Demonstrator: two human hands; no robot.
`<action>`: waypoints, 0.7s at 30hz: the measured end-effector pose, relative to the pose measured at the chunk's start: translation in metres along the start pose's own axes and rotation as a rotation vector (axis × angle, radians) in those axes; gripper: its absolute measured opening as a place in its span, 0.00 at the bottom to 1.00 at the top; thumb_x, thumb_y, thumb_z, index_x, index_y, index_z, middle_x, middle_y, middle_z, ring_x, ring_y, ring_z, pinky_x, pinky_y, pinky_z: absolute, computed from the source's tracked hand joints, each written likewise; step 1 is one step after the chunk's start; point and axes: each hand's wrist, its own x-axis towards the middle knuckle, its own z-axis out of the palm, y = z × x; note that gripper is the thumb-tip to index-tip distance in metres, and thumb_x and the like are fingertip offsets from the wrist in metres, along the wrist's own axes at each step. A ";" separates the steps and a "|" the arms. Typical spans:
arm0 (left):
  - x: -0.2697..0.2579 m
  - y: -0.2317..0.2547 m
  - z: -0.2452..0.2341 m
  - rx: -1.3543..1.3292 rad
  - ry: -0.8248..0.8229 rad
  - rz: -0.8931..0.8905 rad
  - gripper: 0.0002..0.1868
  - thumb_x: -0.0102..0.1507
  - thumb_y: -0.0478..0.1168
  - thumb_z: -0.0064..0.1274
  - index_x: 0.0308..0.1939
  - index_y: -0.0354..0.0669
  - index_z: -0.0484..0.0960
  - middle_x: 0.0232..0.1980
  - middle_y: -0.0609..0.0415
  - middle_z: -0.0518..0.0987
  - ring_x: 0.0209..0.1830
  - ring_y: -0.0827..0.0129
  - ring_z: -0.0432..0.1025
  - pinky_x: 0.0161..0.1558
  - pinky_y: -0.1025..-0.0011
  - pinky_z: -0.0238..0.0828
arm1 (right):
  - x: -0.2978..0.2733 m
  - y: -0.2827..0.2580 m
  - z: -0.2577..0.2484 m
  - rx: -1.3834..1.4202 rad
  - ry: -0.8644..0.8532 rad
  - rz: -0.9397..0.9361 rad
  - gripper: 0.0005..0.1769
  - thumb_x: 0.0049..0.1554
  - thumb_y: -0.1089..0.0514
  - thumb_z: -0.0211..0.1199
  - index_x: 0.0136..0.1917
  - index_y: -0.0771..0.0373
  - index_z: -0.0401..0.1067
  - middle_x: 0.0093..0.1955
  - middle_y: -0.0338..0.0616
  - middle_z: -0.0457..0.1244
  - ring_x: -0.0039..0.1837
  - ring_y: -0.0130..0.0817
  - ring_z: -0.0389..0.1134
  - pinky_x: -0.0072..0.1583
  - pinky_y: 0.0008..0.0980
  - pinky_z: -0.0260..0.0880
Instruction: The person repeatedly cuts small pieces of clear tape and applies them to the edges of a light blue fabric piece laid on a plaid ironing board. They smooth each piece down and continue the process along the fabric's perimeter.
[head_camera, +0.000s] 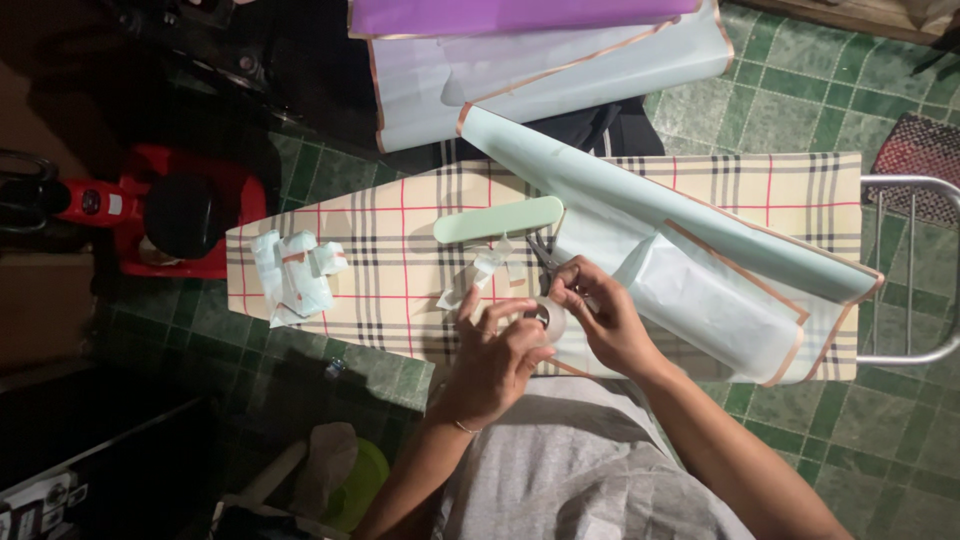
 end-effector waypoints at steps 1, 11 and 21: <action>-0.003 -0.002 0.002 -0.016 -0.017 0.053 0.21 0.66 0.37 0.62 0.57 0.47 0.67 0.50 0.59 0.77 0.64 0.64 0.71 0.74 0.47 0.48 | -0.001 -0.001 0.001 -0.034 0.005 -0.012 0.03 0.65 0.65 0.57 0.47 0.66 0.66 0.48 0.39 0.59 0.53 0.26 0.61 0.59 0.24 0.61; -0.024 -0.022 0.037 -0.143 0.185 -0.244 0.26 0.59 0.35 0.70 0.53 0.40 0.70 0.46 0.49 0.76 0.45 0.62 0.74 0.50 0.64 0.71 | 0.000 -0.020 0.000 -0.554 0.189 -0.177 0.04 0.58 0.67 0.61 0.45 0.62 0.68 0.47 0.40 0.62 0.53 0.36 0.64 0.61 0.34 0.53; -0.012 -0.033 0.041 -0.178 0.271 -0.228 0.25 0.58 0.32 0.70 0.52 0.40 0.72 0.62 0.40 0.71 0.44 0.64 0.78 0.44 0.67 0.77 | 0.009 -0.035 0.003 -0.804 0.213 -0.400 0.06 0.56 0.65 0.64 0.48 0.60 0.70 0.48 0.41 0.64 0.55 0.41 0.65 0.60 0.40 0.55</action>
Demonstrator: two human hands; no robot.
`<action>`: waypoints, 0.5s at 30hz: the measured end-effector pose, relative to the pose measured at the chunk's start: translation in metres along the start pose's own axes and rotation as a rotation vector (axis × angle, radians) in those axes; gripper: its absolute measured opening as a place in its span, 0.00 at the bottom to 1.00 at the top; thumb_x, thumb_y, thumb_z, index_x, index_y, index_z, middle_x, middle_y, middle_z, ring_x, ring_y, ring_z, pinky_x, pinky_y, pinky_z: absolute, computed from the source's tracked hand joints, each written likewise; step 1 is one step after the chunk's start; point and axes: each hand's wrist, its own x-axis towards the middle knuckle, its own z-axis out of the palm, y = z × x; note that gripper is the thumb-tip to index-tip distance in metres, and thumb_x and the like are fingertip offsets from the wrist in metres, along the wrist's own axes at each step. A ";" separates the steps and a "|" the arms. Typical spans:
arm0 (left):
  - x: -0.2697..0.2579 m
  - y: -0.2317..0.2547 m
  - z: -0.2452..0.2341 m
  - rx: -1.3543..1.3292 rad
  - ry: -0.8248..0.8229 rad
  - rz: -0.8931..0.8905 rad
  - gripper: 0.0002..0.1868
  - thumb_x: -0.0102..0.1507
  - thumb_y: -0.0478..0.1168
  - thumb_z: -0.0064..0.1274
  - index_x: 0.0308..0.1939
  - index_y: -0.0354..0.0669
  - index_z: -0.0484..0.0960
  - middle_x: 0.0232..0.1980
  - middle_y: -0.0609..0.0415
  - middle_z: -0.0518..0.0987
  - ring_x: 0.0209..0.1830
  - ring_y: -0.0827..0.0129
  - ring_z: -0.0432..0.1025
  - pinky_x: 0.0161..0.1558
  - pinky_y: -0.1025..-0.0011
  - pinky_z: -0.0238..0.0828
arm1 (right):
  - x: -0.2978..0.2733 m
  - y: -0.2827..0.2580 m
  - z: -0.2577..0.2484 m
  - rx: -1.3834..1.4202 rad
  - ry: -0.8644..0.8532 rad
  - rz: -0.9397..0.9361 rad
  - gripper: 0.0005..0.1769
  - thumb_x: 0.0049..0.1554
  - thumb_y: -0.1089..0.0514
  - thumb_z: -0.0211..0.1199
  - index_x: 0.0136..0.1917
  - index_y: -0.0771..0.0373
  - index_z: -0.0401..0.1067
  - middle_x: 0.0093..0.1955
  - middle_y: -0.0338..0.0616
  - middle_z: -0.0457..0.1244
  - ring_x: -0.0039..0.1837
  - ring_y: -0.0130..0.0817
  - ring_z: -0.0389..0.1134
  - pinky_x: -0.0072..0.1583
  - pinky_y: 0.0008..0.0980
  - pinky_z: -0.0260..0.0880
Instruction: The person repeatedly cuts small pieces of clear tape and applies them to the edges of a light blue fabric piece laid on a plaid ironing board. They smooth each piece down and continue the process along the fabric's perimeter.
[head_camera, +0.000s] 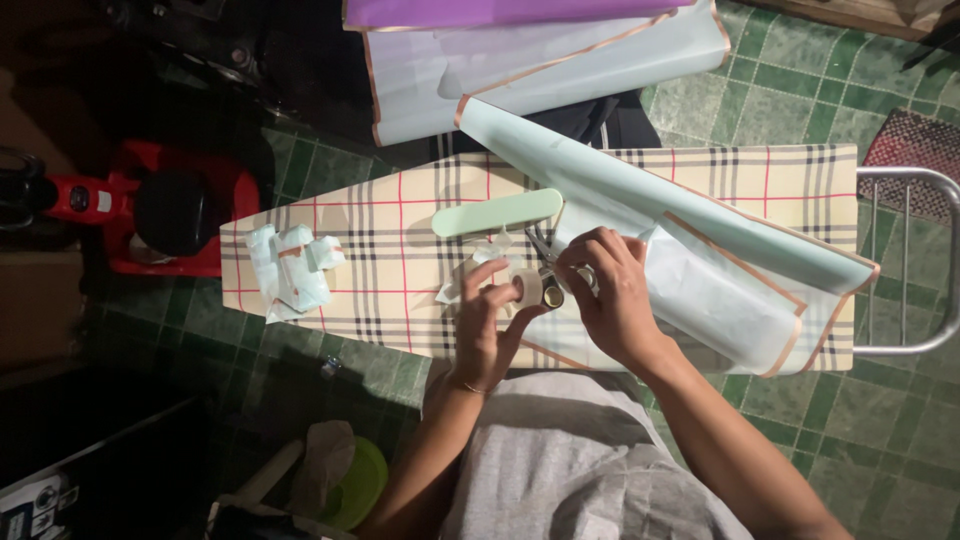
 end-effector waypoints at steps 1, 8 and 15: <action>0.003 0.001 0.000 0.004 -0.033 0.006 0.23 0.59 0.32 0.69 0.53 0.40 0.73 0.64 0.41 0.72 0.42 0.66 0.79 0.42 0.69 0.78 | 0.002 -0.001 0.000 -0.014 -0.001 -0.001 0.06 0.56 0.65 0.64 0.48 0.60 0.70 0.49 0.41 0.64 0.55 0.42 0.65 0.60 0.41 0.55; 0.018 0.012 -0.017 -0.121 -0.244 -0.089 0.20 0.62 0.32 0.65 0.57 0.39 0.79 0.68 0.54 0.75 0.41 0.70 0.79 0.39 0.75 0.78 | 0.012 -0.003 0.000 -0.131 -0.018 -0.076 0.07 0.55 0.62 0.68 0.48 0.58 0.73 0.48 0.41 0.64 0.54 0.44 0.64 0.59 0.44 0.55; 0.014 0.008 -0.017 -0.333 -0.325 -0.411 0.32 0.55 0.28 0.68 0.64 0.40 0.80 0.64 0.55 0.78 0.23 0.82 0.65 0.28 0.78 0.68 | 0.009 0.015 0.012 0.159 0.033 0.126 0.22 0.55 0.60 0.68 0.62 0.65 0.73 0.46 0.40 0.65 0.47 0.38 0.68 0.59 0.42 0.61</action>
